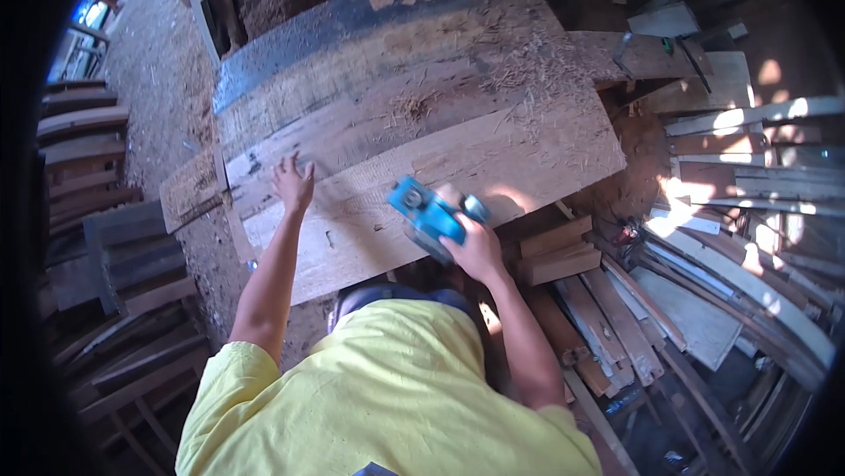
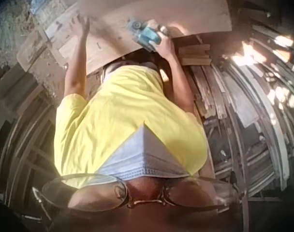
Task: The person smooths a wooden board using an electric planer and a hammer. They run the planer repeatedly across the surface of the wood, use a hammer to drive a nail into the board, and check the surface by hand.
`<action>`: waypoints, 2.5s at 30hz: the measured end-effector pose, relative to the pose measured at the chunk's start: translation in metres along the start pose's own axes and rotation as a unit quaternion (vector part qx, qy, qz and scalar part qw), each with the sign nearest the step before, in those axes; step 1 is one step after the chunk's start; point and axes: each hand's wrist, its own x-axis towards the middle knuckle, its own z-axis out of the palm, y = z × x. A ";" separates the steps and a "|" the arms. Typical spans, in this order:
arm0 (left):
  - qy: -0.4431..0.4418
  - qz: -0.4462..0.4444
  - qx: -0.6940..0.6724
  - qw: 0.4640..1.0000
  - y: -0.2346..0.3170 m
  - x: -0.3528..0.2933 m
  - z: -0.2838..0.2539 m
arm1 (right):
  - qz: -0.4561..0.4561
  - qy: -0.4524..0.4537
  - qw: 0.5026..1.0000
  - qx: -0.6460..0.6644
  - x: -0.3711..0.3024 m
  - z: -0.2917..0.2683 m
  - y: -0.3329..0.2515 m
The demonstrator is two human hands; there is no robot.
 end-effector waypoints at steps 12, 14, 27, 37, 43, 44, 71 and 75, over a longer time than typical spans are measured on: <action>0.060 -0.170 0.068 0.981 -0.030 0.078 0.049 | 0.155 0.085 0.984 0.021 -0.118 0.026 0.038; 0.046 -0.194 0.068 0.977 -0.019 0.093 0.050 | 0.122 0.135 0.983 0.038 -0.102 0.034 0.029; 0.139 -0.135 0.168 0.966 -0.017 0.093 0.062 | 0.049 0.144 0.988 -0.025 0.148 0.060 -0.054; 0.154 -0.115 0.182 0.964 -0.007 0.087 0.052 | -0.004 0.209 0.973 -0.095 0.423 0.091 -0.167; 0.164 -0.107 0.153 0.968 -0.004 0.087 0.046 | -0.075 0.221 0.968 -0.089 0.593 0.107 -0.223; 0.166 -0.109 0.159 0.967 -0.009 0.085 0.044 | -0.073 0.227 0.966 -0.103 0.616 0.113 -0.238; 0.130 -0.102 0.132 0.977 -0.012 0.090 0.055 | 0.117 0.079 0.990 0.002 -0.090 0.100 -0.027; 0.147 -0.091 0.143 0.974 -0.029 0.092 0.061 | 0.171 0.076 0.982 0.011 -0.119 0.111 -0.027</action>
